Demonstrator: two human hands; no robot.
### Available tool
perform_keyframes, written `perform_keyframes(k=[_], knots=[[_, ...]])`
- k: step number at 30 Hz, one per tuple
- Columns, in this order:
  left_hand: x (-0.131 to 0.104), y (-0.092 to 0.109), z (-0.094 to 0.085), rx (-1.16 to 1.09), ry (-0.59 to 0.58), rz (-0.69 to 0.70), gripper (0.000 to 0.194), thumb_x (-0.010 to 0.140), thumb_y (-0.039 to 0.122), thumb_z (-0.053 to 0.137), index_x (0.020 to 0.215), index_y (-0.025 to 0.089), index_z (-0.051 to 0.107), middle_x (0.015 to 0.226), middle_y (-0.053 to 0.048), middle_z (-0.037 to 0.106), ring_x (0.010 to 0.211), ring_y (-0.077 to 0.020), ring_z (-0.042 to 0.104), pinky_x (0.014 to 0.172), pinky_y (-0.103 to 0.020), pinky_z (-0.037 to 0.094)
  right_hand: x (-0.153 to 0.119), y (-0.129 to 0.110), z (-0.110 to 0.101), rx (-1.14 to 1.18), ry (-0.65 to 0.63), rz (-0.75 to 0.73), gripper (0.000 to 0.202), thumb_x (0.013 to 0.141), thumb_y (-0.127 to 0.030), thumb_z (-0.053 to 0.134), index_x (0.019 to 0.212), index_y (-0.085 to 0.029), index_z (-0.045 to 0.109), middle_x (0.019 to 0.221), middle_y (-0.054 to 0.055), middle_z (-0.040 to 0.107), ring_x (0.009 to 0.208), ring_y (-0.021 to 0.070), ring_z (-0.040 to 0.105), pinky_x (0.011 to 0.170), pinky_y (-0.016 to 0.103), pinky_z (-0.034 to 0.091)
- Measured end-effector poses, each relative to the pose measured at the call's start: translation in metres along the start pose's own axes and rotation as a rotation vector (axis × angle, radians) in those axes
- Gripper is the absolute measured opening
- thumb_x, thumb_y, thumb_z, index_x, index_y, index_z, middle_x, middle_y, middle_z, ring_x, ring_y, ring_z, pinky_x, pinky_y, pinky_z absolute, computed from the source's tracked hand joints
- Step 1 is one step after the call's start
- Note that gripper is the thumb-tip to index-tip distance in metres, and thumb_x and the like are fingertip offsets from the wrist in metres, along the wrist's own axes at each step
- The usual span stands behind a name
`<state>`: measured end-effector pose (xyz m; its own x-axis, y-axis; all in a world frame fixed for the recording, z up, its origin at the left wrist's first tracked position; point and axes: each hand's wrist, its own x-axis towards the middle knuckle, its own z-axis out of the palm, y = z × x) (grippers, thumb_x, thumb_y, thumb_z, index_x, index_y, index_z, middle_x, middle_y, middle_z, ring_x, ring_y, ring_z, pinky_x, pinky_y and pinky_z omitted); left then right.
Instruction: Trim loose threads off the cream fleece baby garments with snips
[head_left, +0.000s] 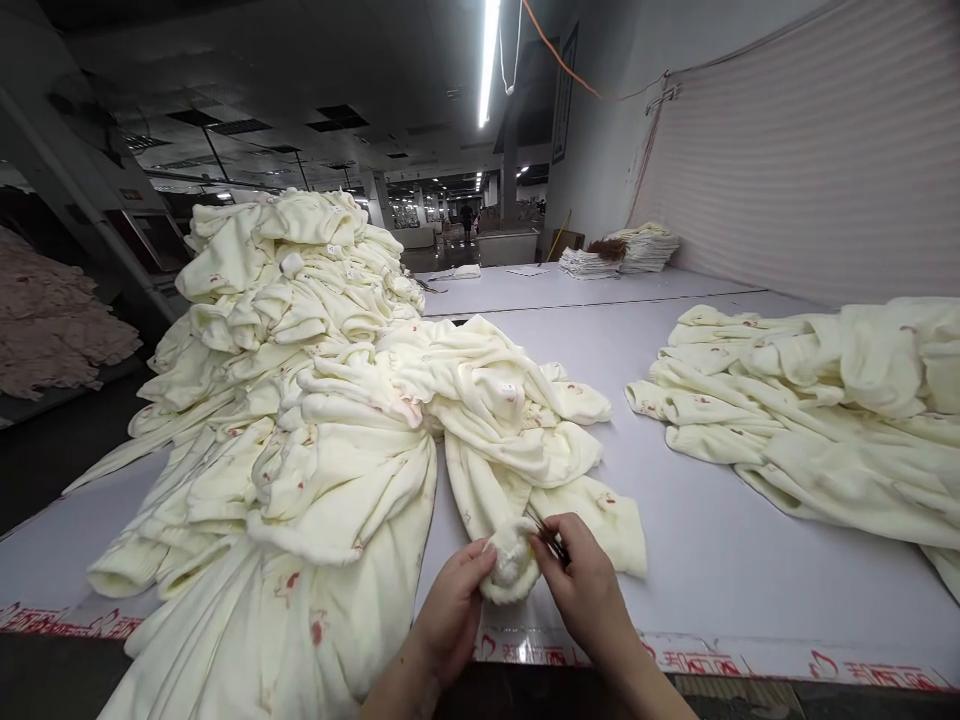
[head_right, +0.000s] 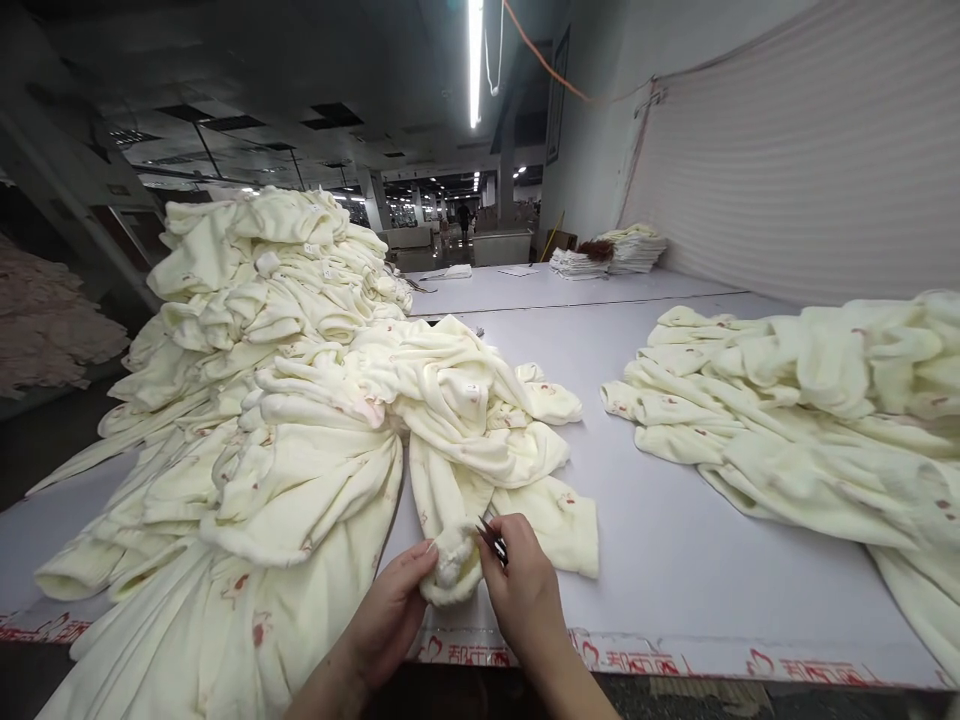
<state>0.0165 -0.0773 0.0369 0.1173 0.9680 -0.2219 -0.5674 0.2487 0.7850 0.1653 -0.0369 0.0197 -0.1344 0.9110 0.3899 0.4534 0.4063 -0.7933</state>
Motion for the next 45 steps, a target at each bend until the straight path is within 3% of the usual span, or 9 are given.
perform_keyframes(k=[5, 11, 16, 24, 28, 32, 37, 41, 45], knots=[[0.001, 0.001, 0.001, -0.058, -0.012, -0.007, 0.027, 0.085, 0.029, 0.059, 0.101, 0.01, 0.067, 0.094, -0.01, 0.07, 0.092, -0.0211, 0.061, 0.085, -0.03, 0.043, -0.005, -0.005, -0.011, 0.058, -0.232, 0.094, 0.012, 0.084, -0.031, 0.053, 0.091, -0.022, 0.055, 0.089, 0.004, 0.059, 0.069, 0.0161, 0.053, 0.058, 0.025, 0.043], [0.0, -0.002, 0.0, -0.073, -0.058, 0.019, 0.023, 0.085, 0.027, 0.058, 0.101, 0.012, 0.067, 0.1, -0.009, 0.068, 0.096, -0.0206, 0.059, 0.089, -0.031, 0.041, -0.005, -0.003, -0.006, 0.295, -0.154, 0.23, 0.016, 0.084, -0.037, 0.051, 0.082, -0.021, 0.053, 0.078, -0.001, 0.058, 0.056, 0.0123, 0.05, 0.052, 0.023, 0.041], [-0.004, -0.005, -0.005, -0.087, -0.049, 0.004, 0.028, 0.086, 0.032, 0.054, 0.104, 0.013, 0.066, 0.104, -0.009, 0.067, 0.099, -0.0234, 0.058, 0.091, -0.034, 0.04, 0.0, -0.007, -0.001, 0.22, -0.016, 0.175, 0.01, 0.083, -0.029, 0.049, 0.085, -0.02, 0.053, 0.075, 0.002, 0.059, 0.061, 0.0154, 0.053, 0.051, 0.024, 0.04], [0.0, -0.003, -0.003, 0.047, -0.08, -0.021, 0.035, 0.084, 0.04, 0.055, 0.104, 0.013, 0.064, 0.097, -0.009, 0.066, 0.09, -0.0217, 0.06, 0.082, -0.032, 0.044, -0.009, -0.016, -0.018, 0.077, -0.24, -0.02, 0.023, 0.085, -0.027, 0.052, 0.106, -0.022, 0.06, 0.104, 0.007, 0.06, 0.09, 0.0204, 0.06, 0.076, 0.029, 0.05], [0.006, -0.002, -0.004, 0.374, 0.011, -0.01, 0.028, 0.078, 0.042, 0.06, 0.084, 0.015, 0.062, 0.083, -0.007, 0.063, 0.082, -0.0213, 0.059, 0.076, -0.033, 0.044, -0.013, 0.001, -0.035, 0.006, -0.283, -0.022, 0.025, 0.085, -0.027, 0.051, 0.106, -0.024, 0.064, 0.103, 0.007, 0.061, 0.087, 0.0194, 0.062, 0.079, 0.03, 0.051], [0.014, 0.009, -0.005, 0.951, 0.214, 0.433, 0.024, 0.071, 0.029, 0.065, 0.058, 0.019, 0.047, 0.115, -0.009, 0.056, 0.112, -0.0278, 0.049, 0.095, -0.038, 0.036, 0.002, 0.056, -0.062, -0.19, -0.004, 0.17, 0.032, 0.079, -0.019, 0.046, 0.107, -0.021, 0.062, 0.115, 0.01, 0.059, 0.101, 0.0246, 0.059, 0.082, 0.035, 0.05], [0.029, 0.015, 0.011, 1.071, -0.009, 0.346, 0.005, 0.077, 0.021, 0.05, 0.072, 0.021, 0.052, 0.085, -0.004, 0.063, 0.074, -0.0189, 0.059, 0.072, -0.032, 0.044, 0.027, 0.115, -0.09, -0.284, -0.083, 0.292, 0.044, 0.073, -0.014, 0.045, 0.111, -0.028, 0.064, 0.13, 0.005, 0.055, 0.106, 0.0273, 0.058, 0.077, 0.037, 0.049], [0.046, -0.01, 0.033, 1.256, -0.161, 0.229, 0.016, 0.076, 0.031, 0.058, 0.088, 0.021, 0.059, 0.08, -0.002, 0.062, 0.071, -0.0183, 0.054, 0.07, -0.03, 0.04, 0.032, 0.106, -0.083, -0.182, -0.124, 0.203, 0.03, 0.076, -0.02, 0.043, 0.096, -0.023, 0.065, 0.102, 0.004, 0.068, 0.096, 0.0232, 0.062, 0.083, 0.036, 0.048], [0.057, -0.038, 0.048, 1.244, 0.006, 0.29, 0.029, 0.068, 0.031, 0.066, 0.093, 0.02, 0.055, 0.088, -0.003, 0.06, 0.08, -0.0211, 0.053, 0.073, -0.03, 0.04, 0.021, 0.073, -0.069, -0.098, -0.135, 0.122, 0.024, 0.075, -0.017, 0.045, 0.092, -0.024, 0.06, 0.091, 0.002, 0.067, 0.085, 0.0187, 0.062, 0.075, 0.03, 0.049]])
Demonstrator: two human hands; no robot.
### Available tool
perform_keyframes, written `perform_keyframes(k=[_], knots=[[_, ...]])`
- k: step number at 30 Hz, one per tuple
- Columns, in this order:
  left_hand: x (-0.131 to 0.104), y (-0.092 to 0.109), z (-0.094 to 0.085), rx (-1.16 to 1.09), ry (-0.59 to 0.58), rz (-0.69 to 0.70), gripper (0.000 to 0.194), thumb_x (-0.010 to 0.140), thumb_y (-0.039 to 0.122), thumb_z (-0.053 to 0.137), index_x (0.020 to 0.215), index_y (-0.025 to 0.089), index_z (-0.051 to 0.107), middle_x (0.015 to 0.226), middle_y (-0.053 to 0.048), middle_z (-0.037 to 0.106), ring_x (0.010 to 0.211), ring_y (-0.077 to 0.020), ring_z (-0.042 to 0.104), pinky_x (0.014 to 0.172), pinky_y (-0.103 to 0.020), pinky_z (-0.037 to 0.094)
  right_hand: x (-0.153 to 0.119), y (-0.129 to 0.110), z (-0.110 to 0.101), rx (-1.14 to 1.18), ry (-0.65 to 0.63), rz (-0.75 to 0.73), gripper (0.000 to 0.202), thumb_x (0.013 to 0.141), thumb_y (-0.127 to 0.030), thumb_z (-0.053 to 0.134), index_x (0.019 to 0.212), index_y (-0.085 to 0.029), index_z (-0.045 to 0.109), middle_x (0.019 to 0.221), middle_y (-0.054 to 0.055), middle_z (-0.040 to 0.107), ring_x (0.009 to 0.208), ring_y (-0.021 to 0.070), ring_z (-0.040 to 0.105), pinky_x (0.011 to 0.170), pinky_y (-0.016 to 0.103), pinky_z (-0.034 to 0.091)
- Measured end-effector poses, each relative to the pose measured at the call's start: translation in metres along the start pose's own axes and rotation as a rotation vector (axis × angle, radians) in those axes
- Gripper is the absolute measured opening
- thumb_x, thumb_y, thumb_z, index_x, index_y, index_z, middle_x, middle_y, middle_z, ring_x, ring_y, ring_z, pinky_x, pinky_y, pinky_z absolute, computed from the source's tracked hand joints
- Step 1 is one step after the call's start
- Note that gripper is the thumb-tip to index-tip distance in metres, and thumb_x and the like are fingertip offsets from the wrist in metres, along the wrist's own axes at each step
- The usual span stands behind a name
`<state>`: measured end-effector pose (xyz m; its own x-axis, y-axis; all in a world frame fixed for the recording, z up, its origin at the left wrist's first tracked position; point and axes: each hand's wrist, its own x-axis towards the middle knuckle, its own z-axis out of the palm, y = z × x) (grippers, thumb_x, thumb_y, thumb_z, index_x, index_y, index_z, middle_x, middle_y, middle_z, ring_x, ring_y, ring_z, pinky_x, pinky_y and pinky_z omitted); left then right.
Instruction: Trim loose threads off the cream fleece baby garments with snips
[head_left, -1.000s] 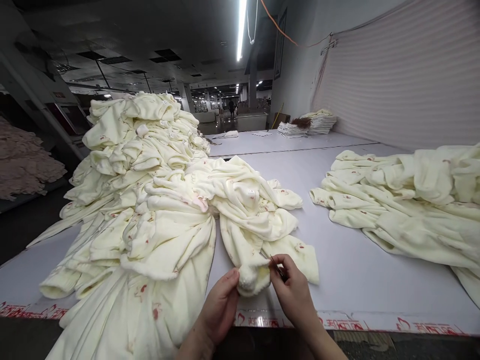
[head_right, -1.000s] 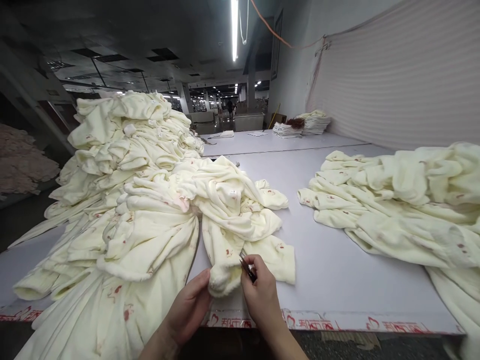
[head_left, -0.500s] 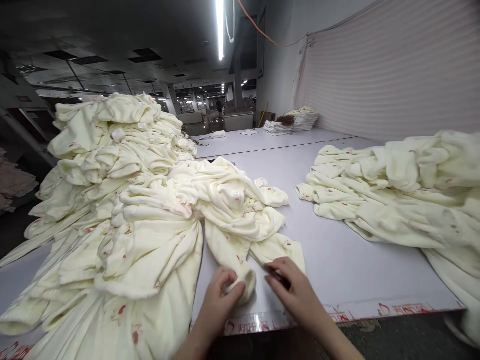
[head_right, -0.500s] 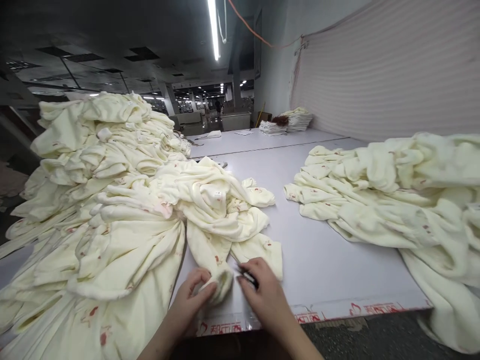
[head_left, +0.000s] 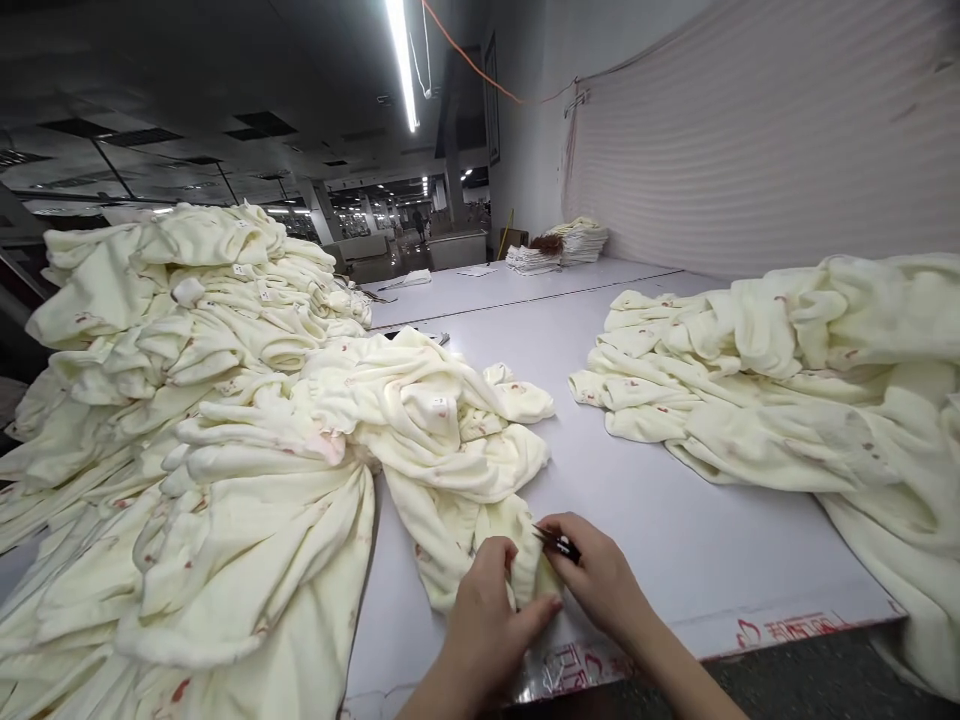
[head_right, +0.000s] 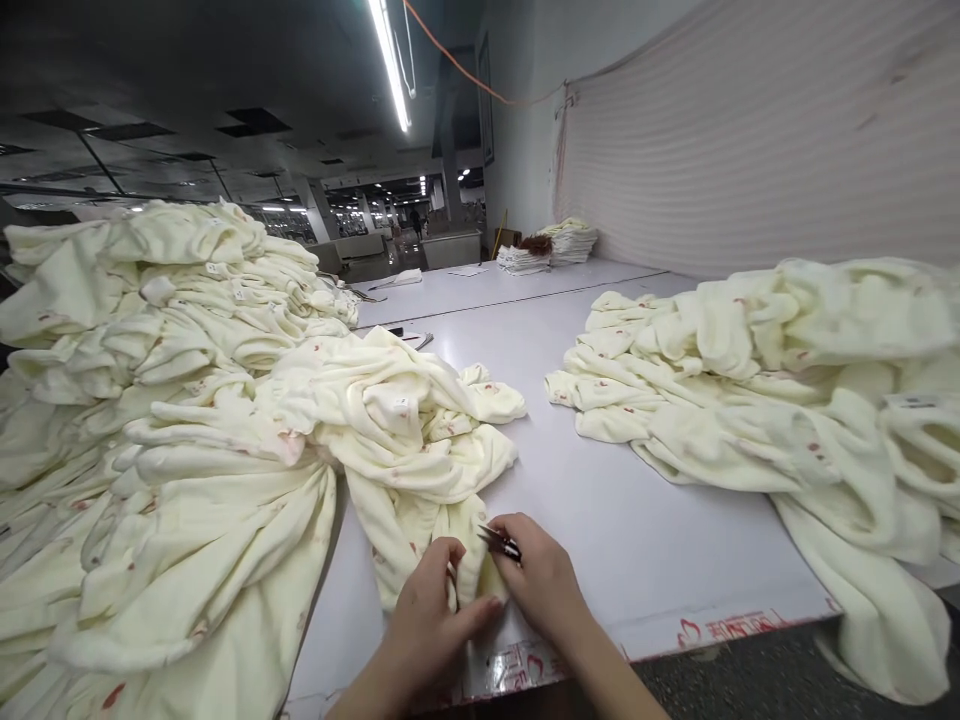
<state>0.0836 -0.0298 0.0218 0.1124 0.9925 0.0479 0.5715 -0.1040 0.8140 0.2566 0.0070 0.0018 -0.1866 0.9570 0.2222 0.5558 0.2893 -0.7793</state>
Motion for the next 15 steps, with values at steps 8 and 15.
perform_keyframes(k=[8, 15], knots=[[-0.002, -0.005, -0.026, -0.687, -0.189, -0.343, 0.021, 0.073, 0.036, 0.063, 0.074, 0.015, 0.068, 0.07, -0.001, 0.06, 0.069, -0.0158, 0.053, 0.066, -0.024, 0.04, 0.004, -0.024, 0.014, -0.116, 0.162, -0.018, 0.004, 0.078, -0.02, 0.047, 0.076, -0.023, 0.049, 0.074, 0.0, 0.056, 0.064, 0.0163, 0.054, 0.055, 0.025, 0.041], [-0.018, -0.015, -0.038, -1.061, -0.184, -0.419, 0.031, 0.074, 0.038, 0.069, 0.095, 0.015, 0.069, 0.085, -0.006, 0.067, 0.08, -0.0164, 0.06, 0.076, -0.024, 0.044, -0.015, -0.041, 0.008, 0.079, -0.199, -0.061, 0.017, 0.087, -0.033, 0.052, 0.098, -0.025, 0.061, 0.091, 0.003, 0.06, 0.082, 0.0176, 0.06, 0.073, 0.027, 0.049]])
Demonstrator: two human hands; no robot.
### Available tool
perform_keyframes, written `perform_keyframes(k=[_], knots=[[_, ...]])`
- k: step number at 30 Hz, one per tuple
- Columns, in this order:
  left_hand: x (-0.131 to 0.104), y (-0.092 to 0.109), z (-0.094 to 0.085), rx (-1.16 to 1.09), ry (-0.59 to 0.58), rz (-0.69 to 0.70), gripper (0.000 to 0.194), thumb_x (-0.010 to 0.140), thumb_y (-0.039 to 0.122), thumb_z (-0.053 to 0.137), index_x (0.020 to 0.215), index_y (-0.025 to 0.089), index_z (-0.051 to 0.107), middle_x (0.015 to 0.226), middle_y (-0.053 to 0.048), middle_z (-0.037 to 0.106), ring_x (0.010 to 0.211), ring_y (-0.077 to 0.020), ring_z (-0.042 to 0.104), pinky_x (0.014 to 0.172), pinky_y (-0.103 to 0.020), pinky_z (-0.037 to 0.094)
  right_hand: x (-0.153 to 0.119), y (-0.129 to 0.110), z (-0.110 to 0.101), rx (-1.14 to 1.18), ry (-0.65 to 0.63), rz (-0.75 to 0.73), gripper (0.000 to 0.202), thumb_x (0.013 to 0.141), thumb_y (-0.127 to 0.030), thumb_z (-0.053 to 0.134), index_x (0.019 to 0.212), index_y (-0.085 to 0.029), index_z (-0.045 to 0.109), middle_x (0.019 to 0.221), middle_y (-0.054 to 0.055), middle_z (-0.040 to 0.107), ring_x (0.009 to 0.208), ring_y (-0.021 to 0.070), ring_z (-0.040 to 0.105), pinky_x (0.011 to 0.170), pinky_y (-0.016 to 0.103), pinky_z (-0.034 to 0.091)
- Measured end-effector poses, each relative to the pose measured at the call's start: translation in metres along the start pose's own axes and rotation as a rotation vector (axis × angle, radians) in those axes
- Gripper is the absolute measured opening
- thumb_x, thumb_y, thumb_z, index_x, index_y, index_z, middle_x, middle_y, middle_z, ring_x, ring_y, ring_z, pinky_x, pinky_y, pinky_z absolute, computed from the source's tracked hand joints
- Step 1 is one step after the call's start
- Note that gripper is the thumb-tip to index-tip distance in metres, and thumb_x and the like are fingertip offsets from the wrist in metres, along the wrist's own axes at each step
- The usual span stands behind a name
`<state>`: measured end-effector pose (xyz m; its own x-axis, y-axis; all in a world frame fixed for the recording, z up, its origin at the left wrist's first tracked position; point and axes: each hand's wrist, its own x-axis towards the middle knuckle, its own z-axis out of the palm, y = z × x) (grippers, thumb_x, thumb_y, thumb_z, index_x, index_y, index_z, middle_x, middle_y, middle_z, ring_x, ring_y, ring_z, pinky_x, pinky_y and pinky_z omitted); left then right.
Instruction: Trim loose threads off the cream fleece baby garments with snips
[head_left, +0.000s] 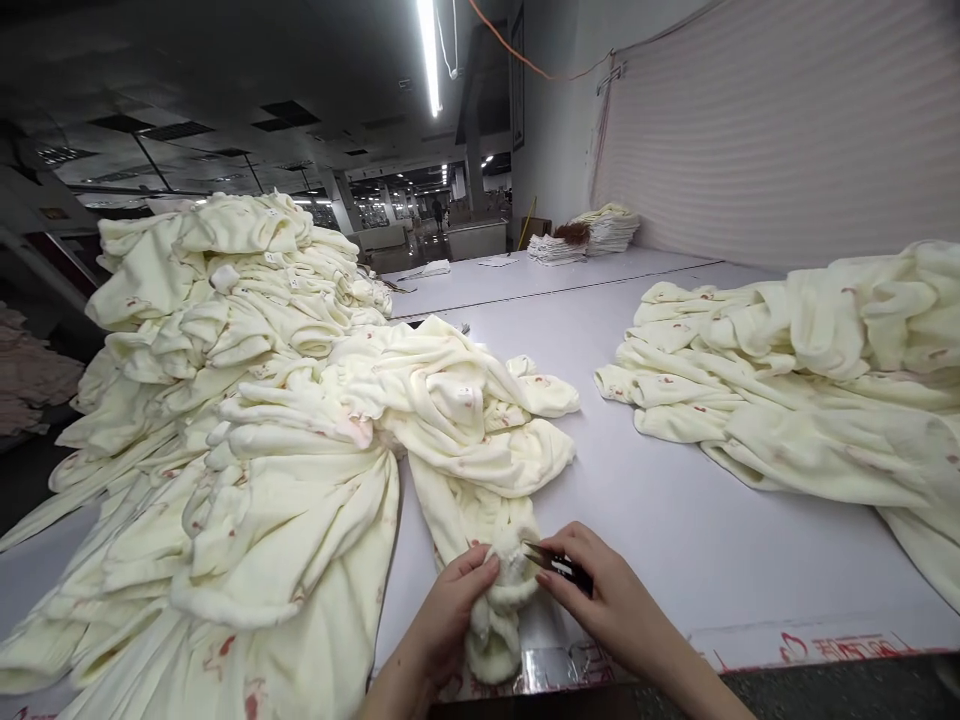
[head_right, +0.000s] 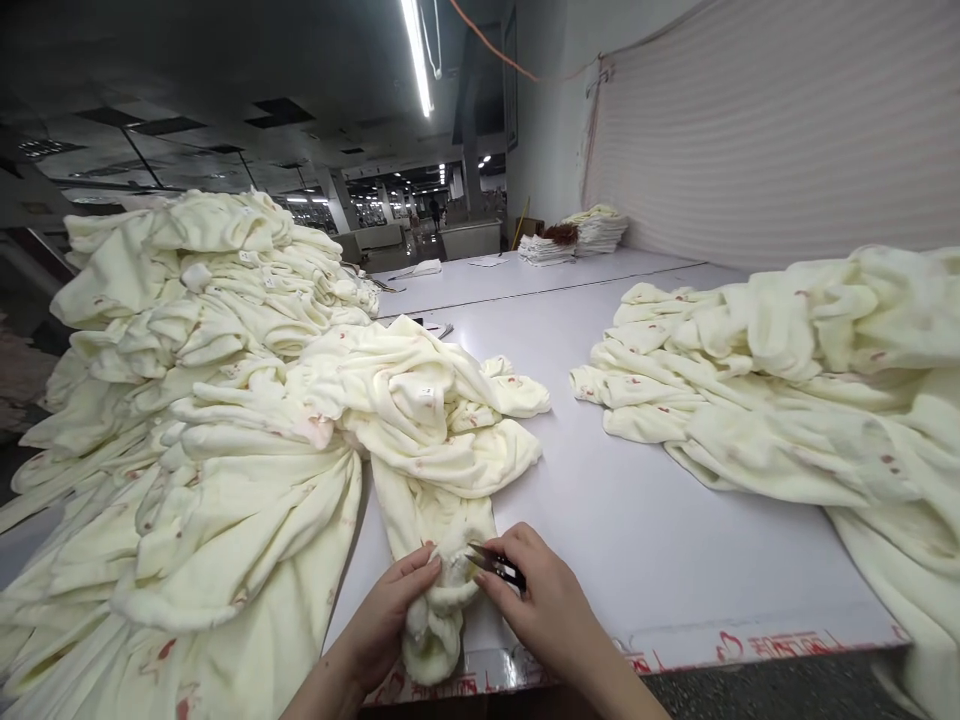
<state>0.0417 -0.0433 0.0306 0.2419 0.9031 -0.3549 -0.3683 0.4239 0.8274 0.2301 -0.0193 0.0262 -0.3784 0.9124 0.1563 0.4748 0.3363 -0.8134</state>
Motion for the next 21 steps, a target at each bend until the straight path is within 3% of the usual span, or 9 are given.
perform_keyframes(k=[5, 10, 12, 15, 18, 21], knots=[[-0.002, -0.001, -0.002, -0.012, 0.002, 0.023, 0.032, 0.078, 0.04, 0.066, 0.096, 0.013, 0.069, 0.085, -0.008, 0.068, 0.085, -0.0199, 0.061, 0.08, -0.028, 0.044, -0.002, -0.011, 0.008, -0.106, 0.039, -0.042, 0.021, 0.089, -0.03, 0.047, 0.097, -0.024, 0.065, 0.09, 0.004, 0.062, 0.079, 0.0177, 0.062, 0.07, 0.028, 0.049], [-0.005, -0.002, -0.005, 0.078, 0.05, 0.061, 0.034, 0.077, 0.046, 0.063, 0.09, 0.015, 0.068, 0.087, -0.007, 0.065, 0.085, -0.0203, 0.059, 0.085, -0.032, 0.043, 0.001, -0.015, 0.011, -0.046, 0.019, -0.046, 0.018, 0.088, -0.031, 0.051, 0.097, -0.024, 0.065, 0.09, 0.003, 0.063, 0.081, 0.0178, 0.062, 0.072, 0.028, 0.049], [-0.009, -0.006, -0.009, 0.34, 0.139, 0.187, 0.031, 0.078, 0.047, 0.062, 0.082, 0.017, 0.067, 0.08, -0.004, 0.062, 0.08, -0.0198, 0.057, 0.086, -0.035, 0.042, 0.006, -0.01, 0.01, -0.006, 0.041, -0.045, 0.018, 0.088, -0.032, 0.05, 0.092, -0.023, 0.066, 0.087, 0.003, 0.063, 0.08, 0.0176, 0.061, 0.071, 0.028, 0.049], [-0.016, -0.017, -0.017, 0.969, 0.254, 0.512, 0.025, 0.078, 0.041, 0.062, 0.07, 0.018, 0.062, 0.072, -0.003, 0.056, 0.076, -0.0204, 0.053, 0.082, -0.037, 0.042, 0.023, 0.005, 0.015, -0.002, 0.124, -0.021, 0.019, 0.088, -0.03, 0.048, 0.094, -0.02, 0.063, 0.085, 0.004, 0.062, 0.075, 0.0171, 0.06, 0.066, 0.027, 0.049], [-0.02, -0.028, -0.024, 1.35, 0.167, 0.809, 0.025, 0.079, 0.04, 0.06, 0.071, 0.017, 0.06, 0.083, -0.009, 0.058, 0.077, -0.0216, 0.053, 0.07, -0.034, 0.044, 0.05, 0.019, 0.03, -0.103, 0.091, -0.075, 0.027, 0.083, -0.017, 0.045, 0.107, -0.019, 0.059, 0.086, 0.004, 0.062, 0.074, 0.0163, 0.059, 0.066, 0.026, 0.049], [-0.02, -0.032, -0.025, 1.376, 0.034, 0.985, 0.032, 0.083, 0.046, 0.054, 0.073, 0.016, 0.058, 0.096, -0.013, 0.061, 0.081, -0.022, 0.055, 0.071, -0.033, 0.045, 0.075, 0.022, 0.052, -0.159, -0.004, -0.183, 0.04, 0.077, -0.01, 0.049, 0.112, -0.026, 0.059, 0.093, 0.002, 0.061, 0.081, 0.017, 0.059, 0.071, 0.027, 0.047]])
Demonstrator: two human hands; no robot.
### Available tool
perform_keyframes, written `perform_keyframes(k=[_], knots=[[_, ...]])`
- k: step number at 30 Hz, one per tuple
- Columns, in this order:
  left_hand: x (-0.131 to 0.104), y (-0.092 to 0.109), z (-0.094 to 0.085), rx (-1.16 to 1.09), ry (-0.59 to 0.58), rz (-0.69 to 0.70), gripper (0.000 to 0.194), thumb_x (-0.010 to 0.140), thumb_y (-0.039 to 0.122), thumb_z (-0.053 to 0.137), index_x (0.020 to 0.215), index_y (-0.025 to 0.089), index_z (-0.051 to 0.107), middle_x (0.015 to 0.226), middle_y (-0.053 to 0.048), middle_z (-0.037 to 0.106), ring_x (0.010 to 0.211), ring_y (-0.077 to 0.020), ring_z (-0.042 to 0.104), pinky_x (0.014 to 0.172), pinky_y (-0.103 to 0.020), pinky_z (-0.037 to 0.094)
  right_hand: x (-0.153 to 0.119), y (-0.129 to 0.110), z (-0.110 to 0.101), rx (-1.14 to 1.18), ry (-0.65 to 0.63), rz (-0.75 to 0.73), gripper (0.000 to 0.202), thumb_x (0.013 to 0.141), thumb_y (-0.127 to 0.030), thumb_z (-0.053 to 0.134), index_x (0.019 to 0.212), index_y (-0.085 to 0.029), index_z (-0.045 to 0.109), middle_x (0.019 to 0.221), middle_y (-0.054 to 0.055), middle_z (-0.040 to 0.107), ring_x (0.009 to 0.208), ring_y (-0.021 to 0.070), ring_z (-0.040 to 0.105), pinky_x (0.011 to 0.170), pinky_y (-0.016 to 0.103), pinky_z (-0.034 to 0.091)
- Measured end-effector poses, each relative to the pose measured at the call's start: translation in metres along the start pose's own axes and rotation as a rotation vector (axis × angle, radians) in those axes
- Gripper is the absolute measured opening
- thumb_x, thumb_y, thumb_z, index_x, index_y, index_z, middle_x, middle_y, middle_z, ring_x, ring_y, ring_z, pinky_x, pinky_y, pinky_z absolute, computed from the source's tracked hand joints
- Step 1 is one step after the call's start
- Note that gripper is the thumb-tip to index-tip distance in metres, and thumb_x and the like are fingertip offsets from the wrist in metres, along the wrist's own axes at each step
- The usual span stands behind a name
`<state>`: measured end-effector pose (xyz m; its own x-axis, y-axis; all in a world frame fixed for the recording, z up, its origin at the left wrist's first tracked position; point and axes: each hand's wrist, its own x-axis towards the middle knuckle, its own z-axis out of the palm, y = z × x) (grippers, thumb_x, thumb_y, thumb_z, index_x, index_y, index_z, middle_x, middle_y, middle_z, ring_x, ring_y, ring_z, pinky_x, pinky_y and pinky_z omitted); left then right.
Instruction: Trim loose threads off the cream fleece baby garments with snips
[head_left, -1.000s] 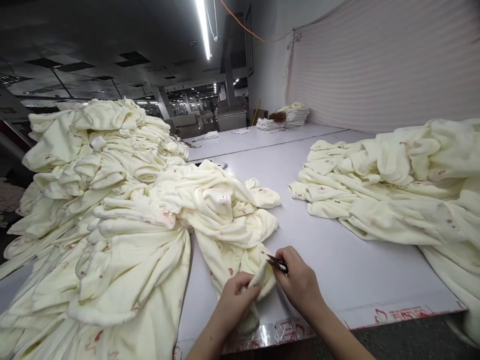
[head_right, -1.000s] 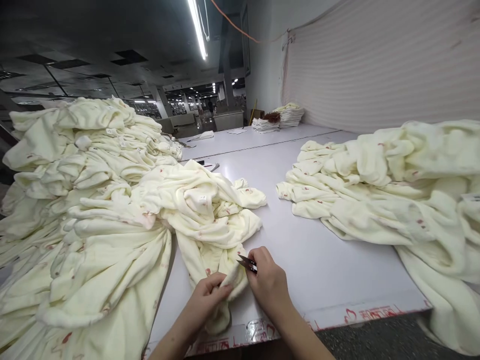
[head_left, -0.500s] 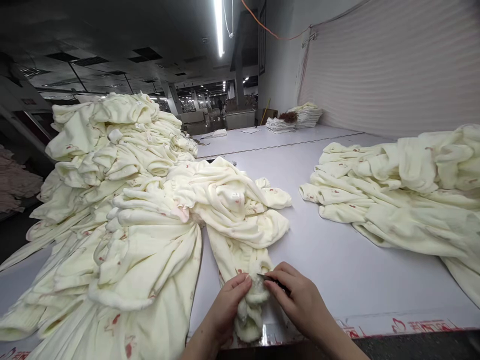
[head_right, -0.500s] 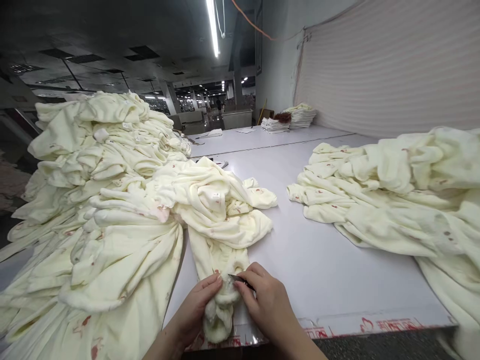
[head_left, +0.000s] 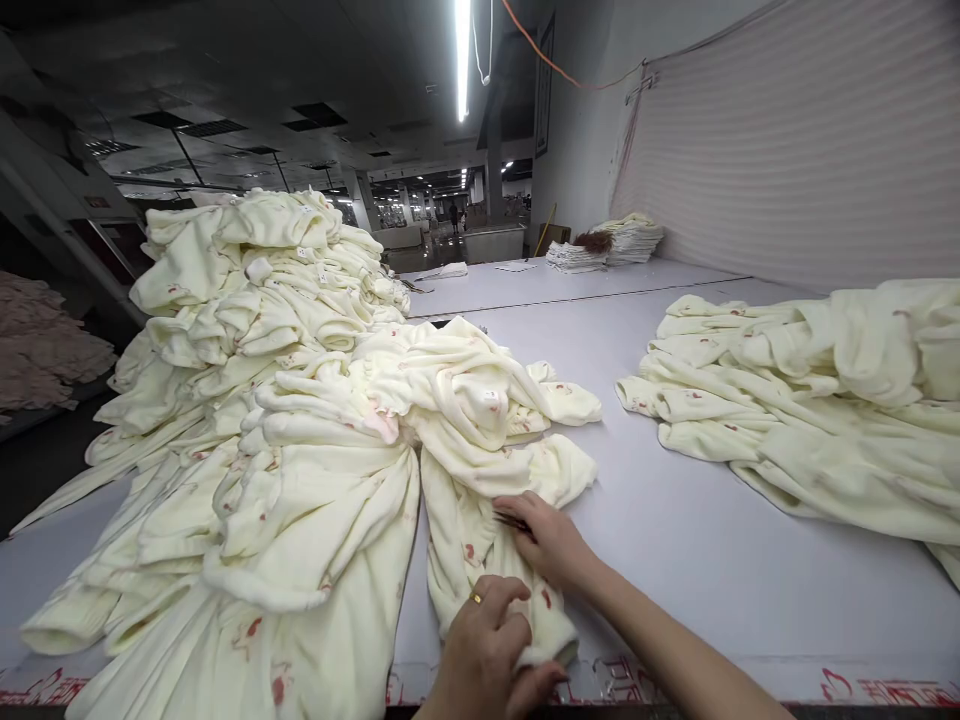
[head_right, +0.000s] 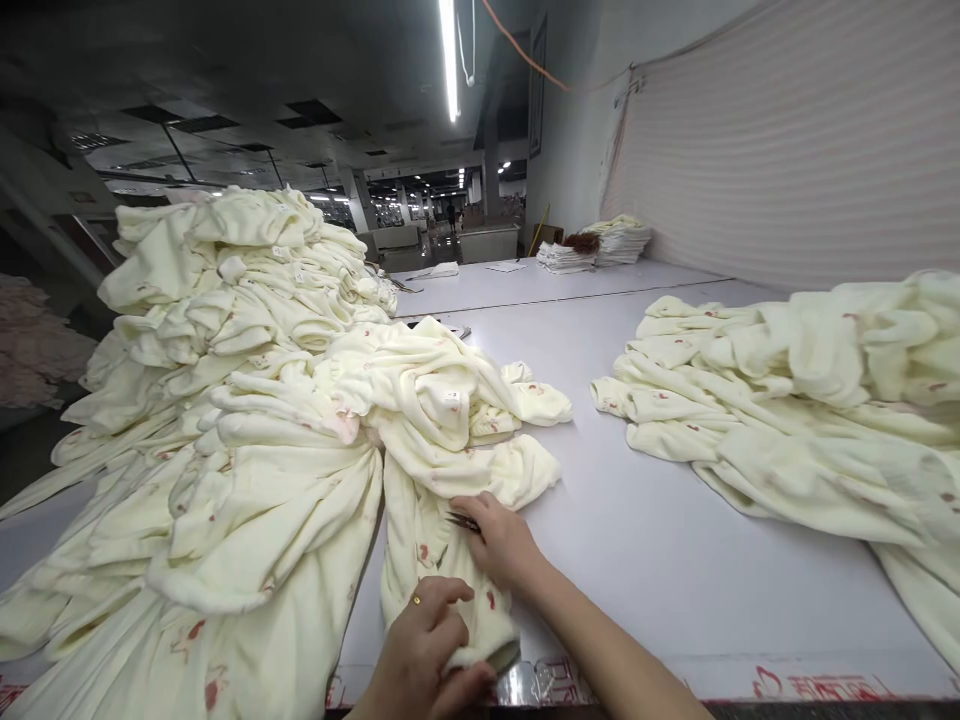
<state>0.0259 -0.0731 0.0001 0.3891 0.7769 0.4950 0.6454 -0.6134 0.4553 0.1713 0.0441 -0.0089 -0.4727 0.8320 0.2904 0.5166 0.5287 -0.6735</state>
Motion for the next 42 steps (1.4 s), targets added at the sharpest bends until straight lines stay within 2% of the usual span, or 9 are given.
perform_keyframes(k=[4, 8, 13, 19, 24, 28, 34, 39, 42], knots=[[-0.013, -0.009, 0.0, -0.132, -0.083, -0.019, 0.034, 0.087, 0.047, 0.046, 0.075, 0.018, 0.058, 0.08, -0.009, 0.065, 0.074, -0.0191, 0.056, 0.066, -0.029, 0.042, 0.02, -0.002, 0.019, -0.047, -0.046, -0.067, 0.038, 0.077, -0.013, 0.054, 0.111, -0.03, 0.061, 0.093, 0.003, 0.058, 0.078, 0.0177, 0.057, 0.066, 0.026, 0.042], [-0.06, -0.038, -0.004, -0.136, -0.289, -0.053, 0.048, 0.09, 0.053, 0.035, 0.061, 0.022, 0.057, 0.054, -0.003, 0.055, 0.054, -0.0143, 0.046, 0.051, -0.025, 0.032, 0.028, 0.002, 0.017, -0.021, -0.03, -0.067, 0.028, 0.077, -0.01, 0.052, 0.095, -0.025, 0.067, 0.087, 0.003, 0.056, 0.073, 0.0172, 0.056, 0.064, 0.027, 0.042], [-0.106, -0.069, -0.008, -0.137, -0.37, -0.291, 0.052, 0.083, 0.062, 0.036, 0.056, 0.023, 0.056, 0.051, 0.0, 0.044, 0.054, -0.0151, 0.037, 0.052, -0.025, 0.029, 0.018, -0.003, 0.011, 0.148, 0.003, -0.06, 0.033, 0.082, -0.013, 0.045, 0.108, -0.024, 0.061, 0.091, 0.004, 0.058, 0.079, 0.017, 0.057, 0.069, 0.028, 0.047], [-0.077, -0.047, 0.006, -0.2, -0.494, -0.407, 0.046, 0.077, 0.059, 0.043, 0.05, 0.023, 0.05, 0.051, 0.001, 0.039, 0.057, -0.0164, 0.037, 0.057, -0.027, 0.03, 0.012, -0.027, 0.043, 0.3, -0.035, -0.057, 0.049, 0.064, -0.008, 0.055, 0.107, -0.027, 0.066, 0.112, 0.005, 0.059, 0.095, 0.0216, 0.058, 0.079, 0.032, 0.047], [-0.057, -0.026, -0.042, -0.243, -0.563, -0.663, 0.037, 0.075, 0.054, 0.052, 0.056, 0.022, 0.056, 0.054, 0.001, 0.047, 0.057, -0.016, 0.044, 0.055, -0.026, 0.032, 0.022, -0.027, 0.024, 0.442, 0.093, 0.066, 0.027, 0.084, -0.027, 0.043, 0.097, -0.019, 0.065, 0.087, 0.005, 0.065, 0.088, 0.0215, 0.06, 0.075, 0.031, 0.048], [-0.03, -0.008, -0.072, -0.33, -0.406, -0.794, 0.026, 0.08, 0.043, 0.051, 0.094, 0.021, 0.057, 0.083, 0.0, 0.061, 0.066, -0.0143, 0.052, 0.061, -0.025, 0.039, 0.013, -0.03, -0.005, 0.472, 0.168, 0.172, 0.032, 0.089, -0.039, 0.039, 0.086, -0.017, 0.063, 0.073, 0.003, 0.061, 0.074, 0.0199, 0.057, 0.063, 0.028, 0.046], [0.035, 0.0, -0.047, -0.383, 0.239, -0.734, 0.037, 0.081, 0.041, 0.056, 0.111, 0.02, 0.048, 0.095, -0.005, 0.057, 0.087, -0.0198, 0.054, 0.072, -0.028, 0.043, 0.002, -0.05, -0.015, 0.4, 0.18, 0.177, 0.028, 0.083, -0.038, 0.052, 0.063, -0.019, 0.054, 0.066, 0.0, 0.053, 0.066, 0.0173, 0.051, 0.058, 0.027, 0.041], [0.046, -0.011, -0.039, -0.913, 0.162, -0.736, 0.029, 0.087, 0.042, 0.048, 0.096, 0.017, 0.059, 0.085, -0.003, 0.058, 0.08, -0.0172, 0.053, 0.071, -0.028, 0.043, -0.003, -0.051, -0.025, 0.254, 0.236, 0.143, 0.017, 0.084, -0.033, 0.05, 0.077, -0.02, 0.059, 0.082, 0.006, 0.059, 0.076, 0.0203, 0.056, 0.059, 0.028, 0.044], [0.044, -0.01, -0.042, -0.91, 0.105, -0.733, 0.03, 0.087, 0.044, 0.049, 0.092, 0.016, 0.059, 0.076, 0.0, 0.054, 0.074, -0.0151, 0.051, 0.069, -0.027, 0.042, -0.007, -0.051, -0.024, 0.211, 0.295, 0.129, 0.011, 0.082, -0.028, 0.052, 0.089, -0.021, 0.058, 0.084, 0.006, 0.058, 0.071, 0.0185, 0.055, 0.053, 0.025, 0.042]])
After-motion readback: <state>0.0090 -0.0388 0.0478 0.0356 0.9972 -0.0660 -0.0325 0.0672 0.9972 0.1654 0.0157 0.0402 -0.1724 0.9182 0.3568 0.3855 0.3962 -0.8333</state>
